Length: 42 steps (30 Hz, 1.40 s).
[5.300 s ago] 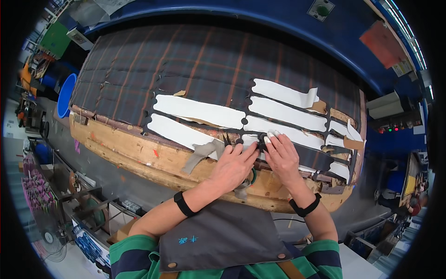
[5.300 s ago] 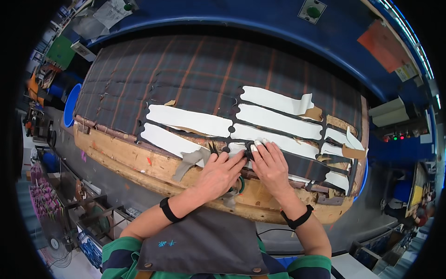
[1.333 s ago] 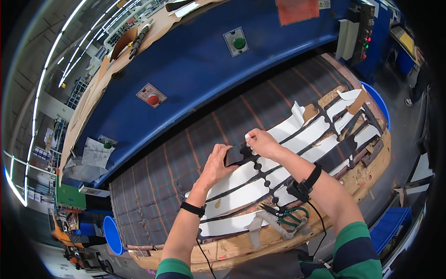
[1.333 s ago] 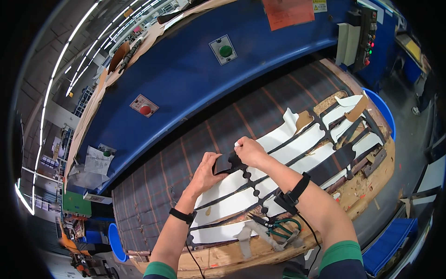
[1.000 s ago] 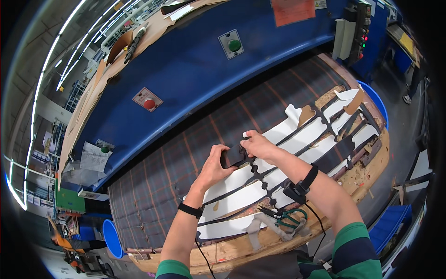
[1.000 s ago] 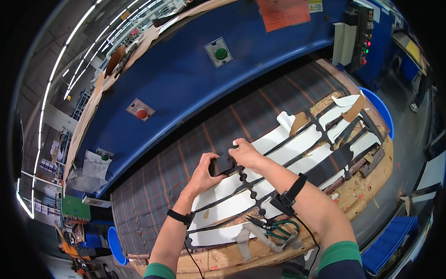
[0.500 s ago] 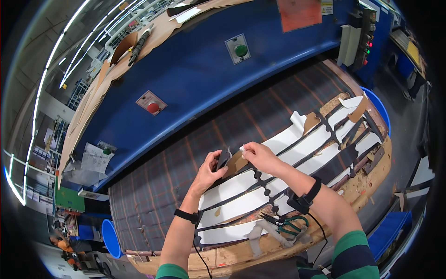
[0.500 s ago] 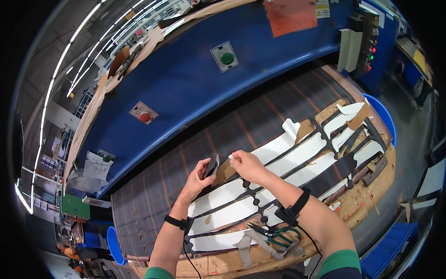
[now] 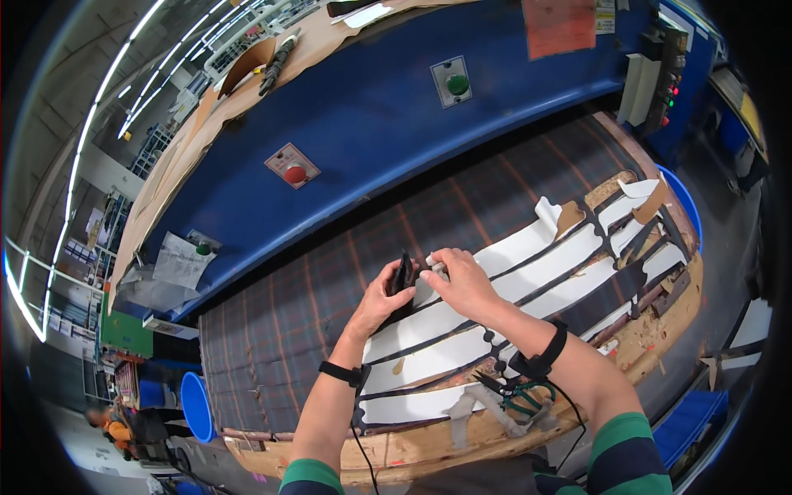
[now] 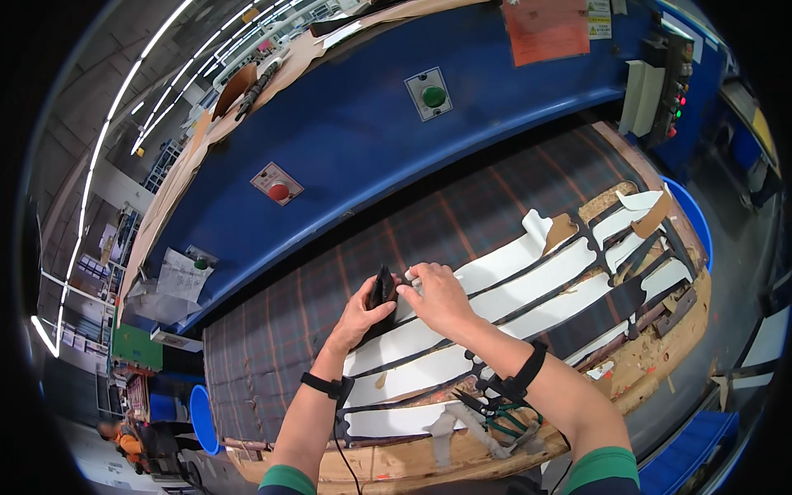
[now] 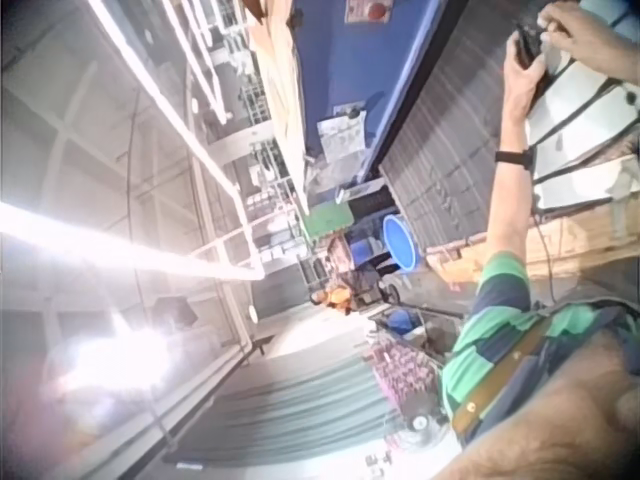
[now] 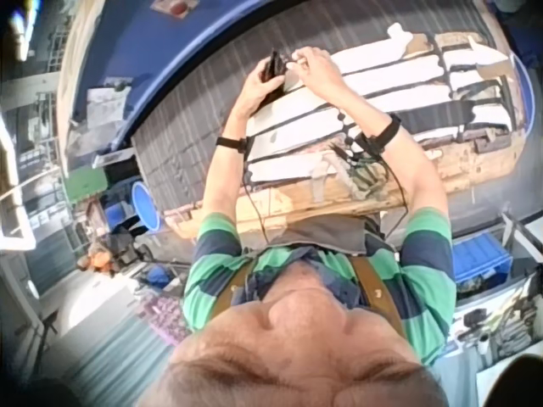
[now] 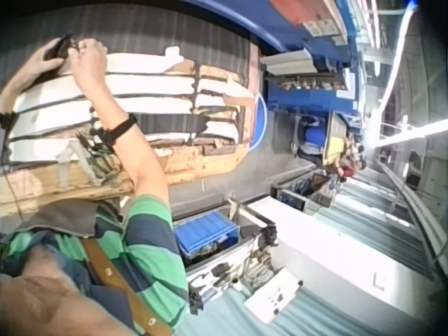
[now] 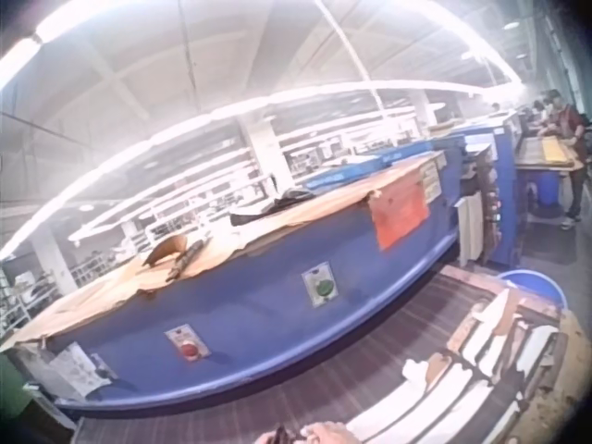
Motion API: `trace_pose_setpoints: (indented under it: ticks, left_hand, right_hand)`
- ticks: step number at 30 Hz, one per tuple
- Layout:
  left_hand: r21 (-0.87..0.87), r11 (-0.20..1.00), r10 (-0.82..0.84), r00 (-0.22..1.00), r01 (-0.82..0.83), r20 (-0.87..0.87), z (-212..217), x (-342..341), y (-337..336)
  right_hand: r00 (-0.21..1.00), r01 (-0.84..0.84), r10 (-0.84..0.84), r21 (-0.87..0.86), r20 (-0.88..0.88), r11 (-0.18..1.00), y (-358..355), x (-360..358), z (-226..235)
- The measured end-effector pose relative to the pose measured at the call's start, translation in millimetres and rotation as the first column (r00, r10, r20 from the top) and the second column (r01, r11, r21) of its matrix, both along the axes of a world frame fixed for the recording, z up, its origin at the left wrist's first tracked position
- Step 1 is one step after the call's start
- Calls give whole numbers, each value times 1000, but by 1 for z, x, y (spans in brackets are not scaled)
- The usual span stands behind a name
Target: The person assembles small fabric components by hand in a workshop setting. They pick up dark plaid fabric pieces and white backing materials, align them, and press them together on a wooden work surface. The person occasionally uses a pair of scissors to trim excess material from the assembled parts.
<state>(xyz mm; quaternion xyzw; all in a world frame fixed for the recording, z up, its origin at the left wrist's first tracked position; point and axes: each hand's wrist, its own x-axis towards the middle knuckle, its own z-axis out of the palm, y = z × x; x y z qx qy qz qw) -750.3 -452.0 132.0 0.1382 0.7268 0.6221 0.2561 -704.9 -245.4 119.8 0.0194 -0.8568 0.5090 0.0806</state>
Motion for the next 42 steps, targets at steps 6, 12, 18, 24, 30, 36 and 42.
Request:
trace_pose_setpoints:
  ticks: [6,12,18,24,30,36,42]
  left_hand:
    - [-130,992,-26,975,-3,-222,-12,12,2]
    - [-289,945,-126,645,-153,-753,-30,15,10]
    - [-167,920,27,482,-355,-876,0,48,-31]
    - [307,772,615,532,-557,-582,104,102,-117]
    - [397,673,681,312,-625,-663,195,179,-225]
    - [-521,640,18,689,-564,-724,186,219,-263]
    - [-717,679,-321,814,-159,-484,10,209,-274]
  right_hand:
    - [968,-159,166,-53,187,986,-14,2,23]
    - [988,-108,113,-53,105,993,-6,17,10]
    - [977,-183,203,-245,59,952,-35,60,72]
    - [950,-267,307,-366,54,891,-19,120,104]
    - [891,-245,387,-467,237,850,-13,176,105]
    - [832,-268,444,-461,332,846,-74,225,61]
    - [836,-195,352,-372,421,908,-170,224,9]
